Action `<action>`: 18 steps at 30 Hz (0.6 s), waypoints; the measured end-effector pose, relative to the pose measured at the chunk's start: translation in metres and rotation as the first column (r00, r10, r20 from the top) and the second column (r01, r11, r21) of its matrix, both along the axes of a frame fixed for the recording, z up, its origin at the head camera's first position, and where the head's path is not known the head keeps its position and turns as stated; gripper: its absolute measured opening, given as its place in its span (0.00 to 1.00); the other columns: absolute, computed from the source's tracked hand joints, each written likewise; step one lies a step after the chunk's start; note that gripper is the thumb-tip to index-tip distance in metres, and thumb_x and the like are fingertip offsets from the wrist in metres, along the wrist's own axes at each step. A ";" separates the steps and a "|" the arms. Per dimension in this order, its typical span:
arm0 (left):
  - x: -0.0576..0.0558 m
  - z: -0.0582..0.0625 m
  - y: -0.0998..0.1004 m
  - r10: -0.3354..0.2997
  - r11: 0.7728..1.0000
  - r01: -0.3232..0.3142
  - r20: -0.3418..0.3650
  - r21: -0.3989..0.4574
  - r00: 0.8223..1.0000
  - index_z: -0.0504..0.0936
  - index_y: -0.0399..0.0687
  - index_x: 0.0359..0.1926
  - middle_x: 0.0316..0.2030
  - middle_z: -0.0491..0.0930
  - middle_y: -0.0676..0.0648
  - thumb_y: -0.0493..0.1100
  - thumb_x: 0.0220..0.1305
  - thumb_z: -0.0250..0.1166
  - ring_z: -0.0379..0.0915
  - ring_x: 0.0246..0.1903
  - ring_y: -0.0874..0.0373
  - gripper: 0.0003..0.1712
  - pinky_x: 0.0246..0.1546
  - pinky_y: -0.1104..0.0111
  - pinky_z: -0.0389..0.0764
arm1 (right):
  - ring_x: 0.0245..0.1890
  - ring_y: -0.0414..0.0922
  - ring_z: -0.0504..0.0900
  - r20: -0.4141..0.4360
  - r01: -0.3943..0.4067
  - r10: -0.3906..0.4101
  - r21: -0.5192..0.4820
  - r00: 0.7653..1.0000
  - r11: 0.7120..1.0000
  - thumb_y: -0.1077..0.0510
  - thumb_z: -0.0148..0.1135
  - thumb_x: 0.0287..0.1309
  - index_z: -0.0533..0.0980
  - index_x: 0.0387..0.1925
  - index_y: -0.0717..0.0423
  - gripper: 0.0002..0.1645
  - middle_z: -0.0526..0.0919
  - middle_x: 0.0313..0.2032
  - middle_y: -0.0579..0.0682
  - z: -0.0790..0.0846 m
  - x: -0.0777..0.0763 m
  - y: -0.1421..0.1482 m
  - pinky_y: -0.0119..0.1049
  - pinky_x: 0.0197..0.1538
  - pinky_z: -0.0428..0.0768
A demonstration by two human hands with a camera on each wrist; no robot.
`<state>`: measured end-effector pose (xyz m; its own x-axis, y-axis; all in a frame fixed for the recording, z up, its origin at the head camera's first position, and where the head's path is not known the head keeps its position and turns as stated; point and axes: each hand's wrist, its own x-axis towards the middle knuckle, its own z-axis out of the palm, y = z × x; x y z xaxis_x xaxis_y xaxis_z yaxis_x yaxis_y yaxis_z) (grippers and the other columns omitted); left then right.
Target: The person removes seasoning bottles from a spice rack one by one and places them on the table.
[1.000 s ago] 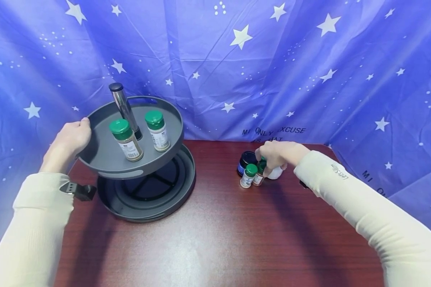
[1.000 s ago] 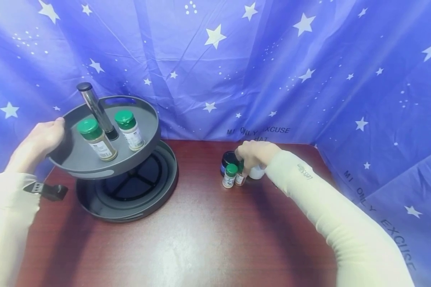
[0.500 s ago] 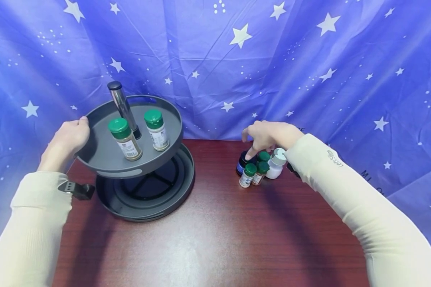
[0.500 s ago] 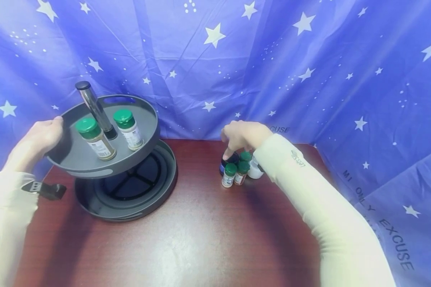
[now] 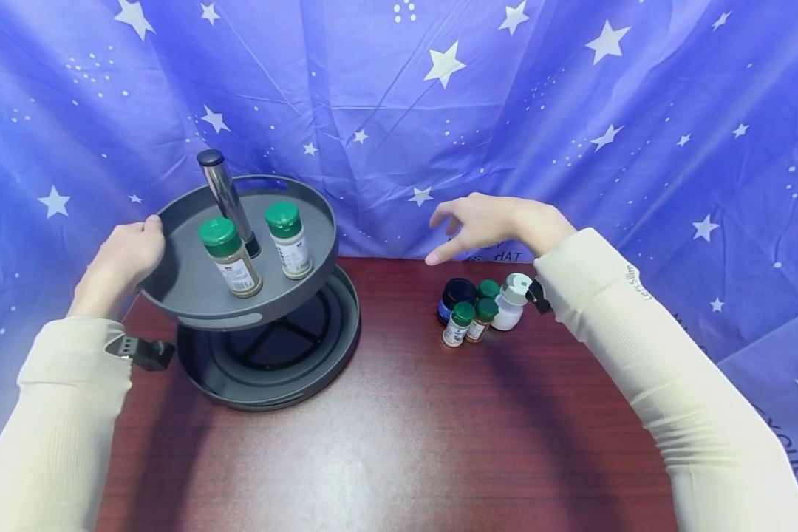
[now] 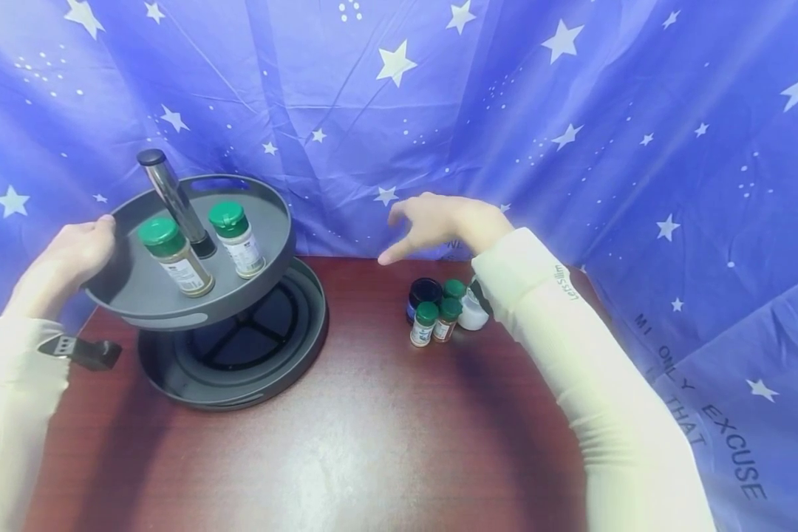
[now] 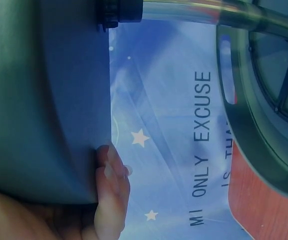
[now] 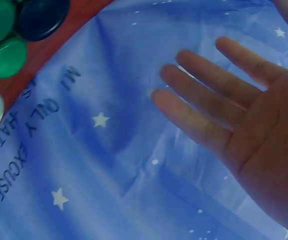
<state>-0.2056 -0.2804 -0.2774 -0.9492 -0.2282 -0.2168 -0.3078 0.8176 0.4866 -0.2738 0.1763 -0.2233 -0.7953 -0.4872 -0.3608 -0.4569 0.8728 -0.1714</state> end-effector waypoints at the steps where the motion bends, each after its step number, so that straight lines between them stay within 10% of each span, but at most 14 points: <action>1: 0.000 0.000 0.000 -0.001 1.000 0.001 0.000 -0.001 1.000 0.49 0.31 0.73 0.71 0.46 0.23 0.62 0.70 0.14 0.47 0.67 0.20 0.48 0.59 0.30 0.59 | 0.64 0.52 0.74 -0.006 -0.006 0.006 -0.021 1.000 1.000 0.27 0.66 0.49 0.65 0.68 0.46 0.50 0.78 0.61 0.55 0.001 0.001 -0.002 0.51 0.68 0.69; 18: 0.000 0.000 0.000 -0.003 1.000 0.003 0.004 -0.010 1.000 0.48 0.31 0.73 0.71 0.46 0.23 0.63 0.70 0.13 0.46 0.67 0.20 0.48 0.60 0.30 0.58 | 0.76 0.50 0.53 -0.122 -0.178 0.164 -0.111 0.979 0.978 0.27 0.68 0.47 0.44 0.78 0.49 0.68 0.54 0.76 0.52 0.015 0.014 -0.042 0.49 0.77 0.56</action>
